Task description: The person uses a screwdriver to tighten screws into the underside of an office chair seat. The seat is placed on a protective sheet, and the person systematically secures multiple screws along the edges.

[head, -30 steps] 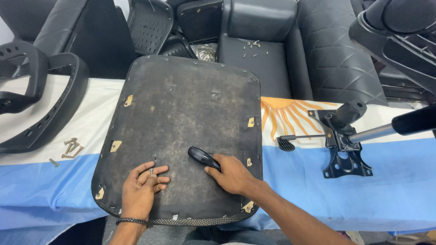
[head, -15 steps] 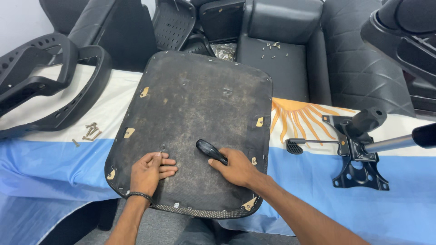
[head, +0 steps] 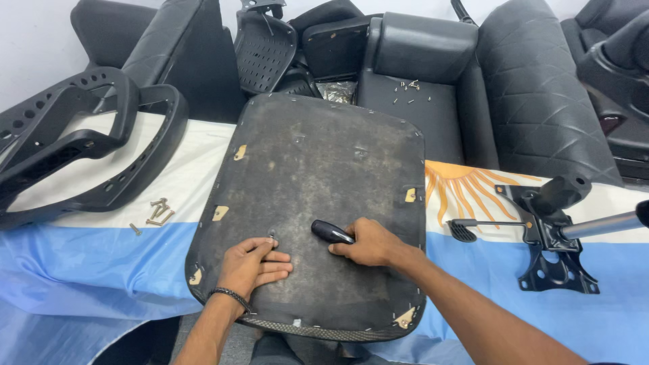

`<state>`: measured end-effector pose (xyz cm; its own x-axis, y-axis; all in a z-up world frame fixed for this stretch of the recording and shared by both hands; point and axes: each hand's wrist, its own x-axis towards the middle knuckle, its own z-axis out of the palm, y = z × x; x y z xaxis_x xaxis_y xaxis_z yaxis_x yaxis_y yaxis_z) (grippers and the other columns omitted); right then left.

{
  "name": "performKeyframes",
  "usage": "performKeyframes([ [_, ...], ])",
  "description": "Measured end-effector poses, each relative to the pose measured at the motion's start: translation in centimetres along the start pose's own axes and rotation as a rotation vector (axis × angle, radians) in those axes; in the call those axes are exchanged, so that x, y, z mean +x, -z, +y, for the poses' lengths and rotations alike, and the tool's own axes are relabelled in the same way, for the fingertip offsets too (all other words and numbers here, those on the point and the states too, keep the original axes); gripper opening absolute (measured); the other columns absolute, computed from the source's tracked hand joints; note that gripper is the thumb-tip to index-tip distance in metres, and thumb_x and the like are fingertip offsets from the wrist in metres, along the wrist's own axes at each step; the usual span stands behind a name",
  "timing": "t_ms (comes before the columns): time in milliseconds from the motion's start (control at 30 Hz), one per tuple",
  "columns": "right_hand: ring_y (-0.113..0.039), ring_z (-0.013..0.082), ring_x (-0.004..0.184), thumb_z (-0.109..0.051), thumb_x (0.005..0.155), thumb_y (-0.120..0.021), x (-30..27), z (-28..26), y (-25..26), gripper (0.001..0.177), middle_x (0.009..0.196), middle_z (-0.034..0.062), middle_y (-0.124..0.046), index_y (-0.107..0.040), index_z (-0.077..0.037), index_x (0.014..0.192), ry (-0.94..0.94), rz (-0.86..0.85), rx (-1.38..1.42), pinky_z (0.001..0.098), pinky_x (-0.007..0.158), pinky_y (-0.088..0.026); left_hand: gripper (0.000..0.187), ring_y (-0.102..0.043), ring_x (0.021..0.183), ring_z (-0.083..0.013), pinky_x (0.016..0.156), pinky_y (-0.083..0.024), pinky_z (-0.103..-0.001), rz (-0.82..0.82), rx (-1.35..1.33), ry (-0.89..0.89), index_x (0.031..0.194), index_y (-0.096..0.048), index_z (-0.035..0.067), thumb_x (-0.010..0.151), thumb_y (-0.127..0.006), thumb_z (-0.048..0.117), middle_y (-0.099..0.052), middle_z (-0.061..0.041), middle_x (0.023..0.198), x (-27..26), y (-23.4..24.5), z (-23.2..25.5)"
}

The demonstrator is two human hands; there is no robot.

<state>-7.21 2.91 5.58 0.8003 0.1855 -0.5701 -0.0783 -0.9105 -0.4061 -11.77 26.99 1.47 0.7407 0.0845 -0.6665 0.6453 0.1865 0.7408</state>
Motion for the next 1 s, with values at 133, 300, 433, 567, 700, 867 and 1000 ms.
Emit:
performKeyframes([
  [133,-0.071,0.0262,0.072,-0.041,0.083,-0.072,1.8,-3.5,-0.2,0.042,0.075,0.0164,-0.073,-0.076,-0.003,0.099,0.094,0.066,-0.031,0.0431,0.072,-0.052,0.026,-0.069,0.064,-0.0199,0.057,-0.056,-0.029,0.006,0.069,-0.135,0.111,-0.072,-0.003,0.096,-0.065,0.017,-0.078,-0.015,0.086,2.1,4.2,1.4],
  [300,-0.071,0.0283,0.074,-0.036,0.087,-0.069,5.6,-10.6,-1.2,0.037,0.078,0.0172,-0.072,-0.072,-0.001,0.098,0.128,0.086,-0.026,0.0460,0.072,-0.052,0.024,-0.073,0.069,-0.0188,0.064,-0.055,-0.028,0.367,0.295,-0.409,0.099,-0.081,0.007,0.082,-0.082,0.023,-0.077,-0.008,0.082,4.7,11.8,2.6],
  [433,-0.072,0.0265,0.076,-0.028,0.087,-0.070,7.5,-16.0,-2.3,0.031,0.080,0.0161,-0.074,-0.073,-0.001,0.101,0.199,0.159,0.070,0.0421,0.072,-0.054,0.022,-0.073,0.075,-0.0184,0.074,-0.057,-0.034,0.508,0.451,-0.420,0.095,-0.083,0.012,0.077,-0.086,0.022,-0.078,-0.004,0.083,7.7,16.6,3.5],
  [567,-0.074,0.0254,0.082,-0.021,0.084,-0.074,8.7,-19.2,-3.4,0.028,0.088,0.0150,-0.076,-0.076,-0.003,0.105,0.194,0.239,0.067,0.0387,0.078,-0.056,0.019,-0.074,0.078,-0.0200,0.080,-0.059,-0.036,0.542,0.544,-0.386,0.095,-0.082,0.010,0.078,-0.086,0.018,-0.078,-0.005,0.083,11.2,18.6,4.1],
  [700,-0.074,0.0258,0.089,-0.018,0.082,-0.078,9.1,-19.6,-3.8,0.033,0.097,0.0157,-0.076,-0.075,-0.002,0.110,0.207,0.328,0.075,0.0383,0.085,-0.057,0.020,-0.074,0.079,-0.0238,0.083,-0.059,-0.038,0.537,0.699,-0.450,0.096,-0.082,0.010,0.078,-0.086,0.015,-0.078,-0.007,0.083,13.3,19.3,5.0],
  [867,-0.075,0.0242,0.085,-0.024,0.084,-0.077,8.9,-18.8,-4.0,0.037,0.095,0.0151,-0.076,-0.073,-0.001,0.113,0.046,0.341,0.151,0.0381,0.082,-0.058,0.017,-0.075,0.078,-0.0255,0.083,-0.059,-0.040,0.475,0.726,-0.450,0.095,-0.081,0.008,0.080,-0.085,0.015,-0.078,-0.008,0.083,13.7,19.5,5.9],
  [1000,-0.073,0.0192,0.081,-0.027,0.085,-0.077,8.8,-18.3,-4.3,0.038,0.093,0.0099,-0.076,-0.072,-0.004,0.115,-0.033,0.326,0.189,0.0365,0.079,-0.058,0.016,-0.075,0.078,-0.0254,0.081,-0.060,-0.040,0.458,0.730,-0.438,0.095,-0.080,0.007,0.080,-0.084,0.012,-0.077,-0.009,0.085,13.4,19.6,6.2],
])
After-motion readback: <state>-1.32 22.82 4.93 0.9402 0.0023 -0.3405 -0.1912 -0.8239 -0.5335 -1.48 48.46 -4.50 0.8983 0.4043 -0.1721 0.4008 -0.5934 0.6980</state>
